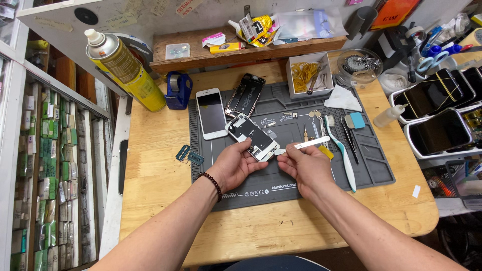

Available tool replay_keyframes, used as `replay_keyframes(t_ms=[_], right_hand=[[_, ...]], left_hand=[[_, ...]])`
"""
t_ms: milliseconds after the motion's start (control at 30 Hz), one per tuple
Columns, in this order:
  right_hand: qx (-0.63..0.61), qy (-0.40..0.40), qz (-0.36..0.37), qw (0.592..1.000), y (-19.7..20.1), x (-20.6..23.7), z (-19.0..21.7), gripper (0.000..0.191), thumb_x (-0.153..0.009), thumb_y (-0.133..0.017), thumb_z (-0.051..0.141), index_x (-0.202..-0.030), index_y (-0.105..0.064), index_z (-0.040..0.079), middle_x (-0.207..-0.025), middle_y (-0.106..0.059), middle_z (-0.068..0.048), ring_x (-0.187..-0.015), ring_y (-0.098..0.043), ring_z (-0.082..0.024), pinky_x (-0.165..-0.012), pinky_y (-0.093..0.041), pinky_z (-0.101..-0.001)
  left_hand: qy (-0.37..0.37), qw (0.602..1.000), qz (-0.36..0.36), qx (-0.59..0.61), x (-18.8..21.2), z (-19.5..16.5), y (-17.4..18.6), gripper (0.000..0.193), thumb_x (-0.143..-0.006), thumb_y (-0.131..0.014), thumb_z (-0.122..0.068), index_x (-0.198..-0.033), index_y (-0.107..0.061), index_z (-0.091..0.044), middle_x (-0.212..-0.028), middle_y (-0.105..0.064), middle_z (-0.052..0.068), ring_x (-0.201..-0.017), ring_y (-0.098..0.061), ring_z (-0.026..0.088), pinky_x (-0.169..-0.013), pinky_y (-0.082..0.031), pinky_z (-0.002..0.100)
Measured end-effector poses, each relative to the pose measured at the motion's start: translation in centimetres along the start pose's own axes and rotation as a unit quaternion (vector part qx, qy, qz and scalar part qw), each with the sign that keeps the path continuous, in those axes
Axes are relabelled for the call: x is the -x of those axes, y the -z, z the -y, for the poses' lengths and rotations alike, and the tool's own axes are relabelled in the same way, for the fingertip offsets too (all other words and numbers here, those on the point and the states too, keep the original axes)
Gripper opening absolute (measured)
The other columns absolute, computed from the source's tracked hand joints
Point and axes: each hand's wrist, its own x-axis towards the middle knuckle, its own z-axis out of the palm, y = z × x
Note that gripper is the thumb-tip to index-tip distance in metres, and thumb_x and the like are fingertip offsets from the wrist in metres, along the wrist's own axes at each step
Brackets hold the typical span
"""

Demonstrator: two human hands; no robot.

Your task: The person disassembles a white smartphone, removes the battery, and uses a metal spudger to pry and separate internal components. They handle the phone frame, battery, and small parts on a silicone repair mat, then set the phone aside.

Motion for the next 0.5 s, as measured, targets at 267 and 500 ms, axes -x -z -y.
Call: replay_keyframes(t_ms=[267, 500], right_hand=[[0.009, 0.014, 0.008, 1.0, 0.04, 0.27, -0.07, 0.019, -0.097, -0.065, 0.012, -0.111, -0.064, -0.001, -0.092, -0.069, -0.011, -0.079, -0.071, -0.016, -0.068, -0.062, -0.0264], [-0.009, 0.002, -0.019, 1.0, 0.32, 0.36, 0.46, 0.016, -0.095, -0.067, 0.011, -0.105, -0.06, 0.0, -0.089, -0.067, -0.008, -0.074, -0.069, -0.016, -0.062, -0.06, -0.0285]], left_hand=[[0.001, 1.0, -0.005, -0.002, -0.06, 0.08, 0.12, 0.036, -0.109, -0.04, -0.028, -0.123, -0.055, 0.002, -0.116, -0.07, 0.016, -0.105, -0.072, 0.026, -0.085, -0.064, 0.038], [-0.006, 1.0, -0.007, 0.005, 0.01, 0.23, 0.08, 0.035, -0.109, -0.041, -0.028, -0.123, -0.054, 0.001, -0.116, -0.069, 0.016, -0.106, -0.072, 0.026, -0.085, -0.064, 0.039]])
